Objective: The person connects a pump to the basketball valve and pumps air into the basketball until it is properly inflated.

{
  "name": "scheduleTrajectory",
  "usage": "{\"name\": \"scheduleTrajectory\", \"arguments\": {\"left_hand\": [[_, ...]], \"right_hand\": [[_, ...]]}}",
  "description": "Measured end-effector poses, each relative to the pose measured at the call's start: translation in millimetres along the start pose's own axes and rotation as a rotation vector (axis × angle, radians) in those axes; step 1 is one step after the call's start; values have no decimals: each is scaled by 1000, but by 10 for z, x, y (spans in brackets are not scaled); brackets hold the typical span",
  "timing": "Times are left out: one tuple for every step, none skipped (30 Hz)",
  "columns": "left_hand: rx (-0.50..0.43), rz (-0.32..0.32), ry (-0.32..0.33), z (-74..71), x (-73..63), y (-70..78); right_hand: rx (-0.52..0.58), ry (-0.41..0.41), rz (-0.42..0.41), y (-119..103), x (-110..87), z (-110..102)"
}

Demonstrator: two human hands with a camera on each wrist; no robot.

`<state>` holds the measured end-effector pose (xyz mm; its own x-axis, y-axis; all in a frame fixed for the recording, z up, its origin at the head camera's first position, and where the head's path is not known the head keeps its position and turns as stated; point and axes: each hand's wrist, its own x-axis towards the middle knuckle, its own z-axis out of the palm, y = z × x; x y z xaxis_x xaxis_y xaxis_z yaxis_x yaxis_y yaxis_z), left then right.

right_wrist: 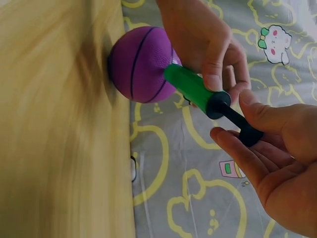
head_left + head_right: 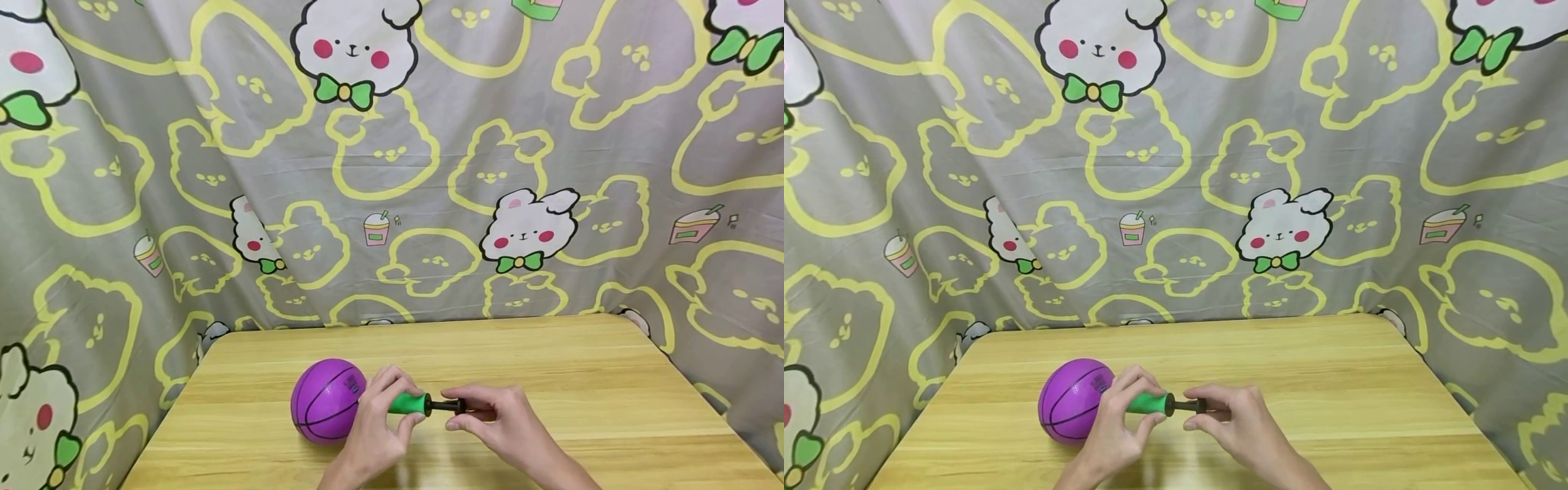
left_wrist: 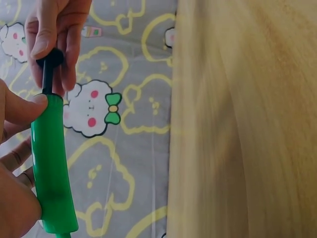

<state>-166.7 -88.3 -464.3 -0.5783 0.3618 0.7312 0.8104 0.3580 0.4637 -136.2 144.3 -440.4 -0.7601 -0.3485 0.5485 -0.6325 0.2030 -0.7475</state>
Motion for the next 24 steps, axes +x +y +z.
{"name": "scheduleTrajectory", "arguments": {"left_hand": [[2,1,1,6,-3,3],[3,5,1,13,-6,7],[6,8,0,21,-10,10],[7,13,-1,31,-13,14],[9,16,-4,40,-15,19],[12,19,-7,49,-17,23],[14,20,-10,58,-19,26],[13,21,-12,64,-20,28],[14,19,-14,69,-19,30],[15,19,-15,66,-17,36],[16,18,-15,62,-15,39],[18,19,-15,56,-14,41],[18,20,-16,49,-12,42],[18,22,-18,42,-11,41],[19,25,-19,34,-10,39],[19,29,-19,27,-9,34],[18,32,-19,20,-7,28],[18,36,-20,15,-5,21],[17,38,-21,12,-4,14],[16,39,-20,10,-3,5],[17,40,-19,7,-3,-5],[17,39,-19,3,-4,-15],[18,38,-18,-1,-7,-25],[20,38,-16,-5,-9,-34]], "right_hand": [[1,2,-6,10,-1,19],[7,4,-10,19,-2,38],[9,8,-15,29,-4,58],[9,9,-25,40,-3,79],[8,9,-32,49,-2,99],[6,9,-37,56,-1,119],[2,12,-43,63,0,136],[-5,17,-46,67,0,151],[-14,21,-50,70,2,163],[-23,25,-57,65,4,173],[-30,31,-58,60,6,179],[-34,34,-58,57,8,180],[-39,37,-59,53,10,177],[-42,34,-58,47,14,171],[-41,26,-56,41,19,162],[-41,18,-55,37,24,151],[-44,10,-56,34,31,138],[-46,5,-56,28,35,124],[-50,3,-58,24,40,109],[-53,0,-55,19,41,92],[-57,-2,-50,11,41,72],[-62,-1,-43,6,40,52],[-63,-1,-35,-1,38,33],[-62,-3,-22,-8,35,13]]}}
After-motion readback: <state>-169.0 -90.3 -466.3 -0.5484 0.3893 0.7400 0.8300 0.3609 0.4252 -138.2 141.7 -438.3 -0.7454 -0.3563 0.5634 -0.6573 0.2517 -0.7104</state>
